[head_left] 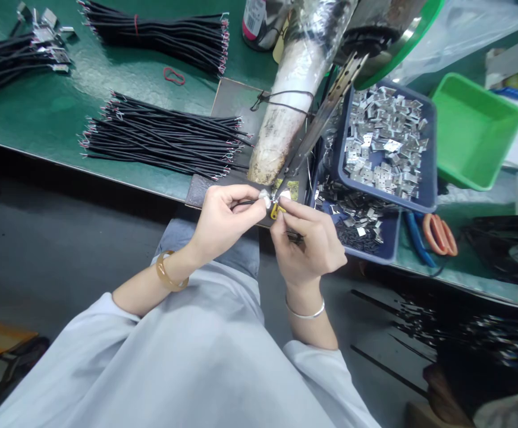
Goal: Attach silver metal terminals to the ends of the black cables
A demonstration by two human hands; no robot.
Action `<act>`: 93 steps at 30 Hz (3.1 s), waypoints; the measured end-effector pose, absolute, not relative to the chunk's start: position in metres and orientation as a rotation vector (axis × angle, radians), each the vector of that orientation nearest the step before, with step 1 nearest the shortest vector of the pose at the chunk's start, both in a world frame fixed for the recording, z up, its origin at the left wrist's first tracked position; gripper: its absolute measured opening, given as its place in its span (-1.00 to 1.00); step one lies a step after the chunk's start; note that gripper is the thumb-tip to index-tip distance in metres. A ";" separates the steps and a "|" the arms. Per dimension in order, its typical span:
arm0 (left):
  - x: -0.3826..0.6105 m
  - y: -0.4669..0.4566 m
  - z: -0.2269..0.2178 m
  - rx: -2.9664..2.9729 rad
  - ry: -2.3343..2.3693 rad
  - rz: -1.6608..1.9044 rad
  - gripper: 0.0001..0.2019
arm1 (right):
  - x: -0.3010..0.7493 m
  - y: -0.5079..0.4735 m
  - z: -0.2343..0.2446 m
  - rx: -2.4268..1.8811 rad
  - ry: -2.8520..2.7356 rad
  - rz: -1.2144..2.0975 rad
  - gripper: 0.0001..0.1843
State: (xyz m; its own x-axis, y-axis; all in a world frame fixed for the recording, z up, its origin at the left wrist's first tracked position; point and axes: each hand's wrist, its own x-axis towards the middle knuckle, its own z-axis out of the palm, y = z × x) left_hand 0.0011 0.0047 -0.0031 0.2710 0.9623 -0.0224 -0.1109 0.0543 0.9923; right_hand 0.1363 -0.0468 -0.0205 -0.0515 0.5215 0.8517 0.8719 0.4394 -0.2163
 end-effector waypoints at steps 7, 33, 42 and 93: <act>0.002 0.006 0.003 1.190 0.967 1.027 -0.79 | 0.135 -0.047 -0.017 -1.224 -1.712 -0.458 -0.79; 0.002 0.002 0.005 1.337 0.998 1.101 -0.88 | 0.132 -0.051 -0.009 -1.361 -1.652 -0.283 -0.84; -0.002 0.001 0.001 1.603 1.005 1.101 -0.85 | 0.133 -0.052 -0.011 -1.385 -1.635 -0.228 -0.85; -0.002 -0.003 -0.004 1.397 0.986 1.040 -0.88 | 0.135 -0.054 -0.010 -1.391 -1.659 -0.179 -0.86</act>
State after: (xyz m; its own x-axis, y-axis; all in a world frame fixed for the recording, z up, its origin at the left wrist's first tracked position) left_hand -0.0023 -0.0027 -0.0040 0.2730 0.9597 0.0662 0.0154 -0.0732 0.9972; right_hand 0.1350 -0.0544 -0.0098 0.0765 0.6980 0.7120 0.8337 0.3470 -0.4297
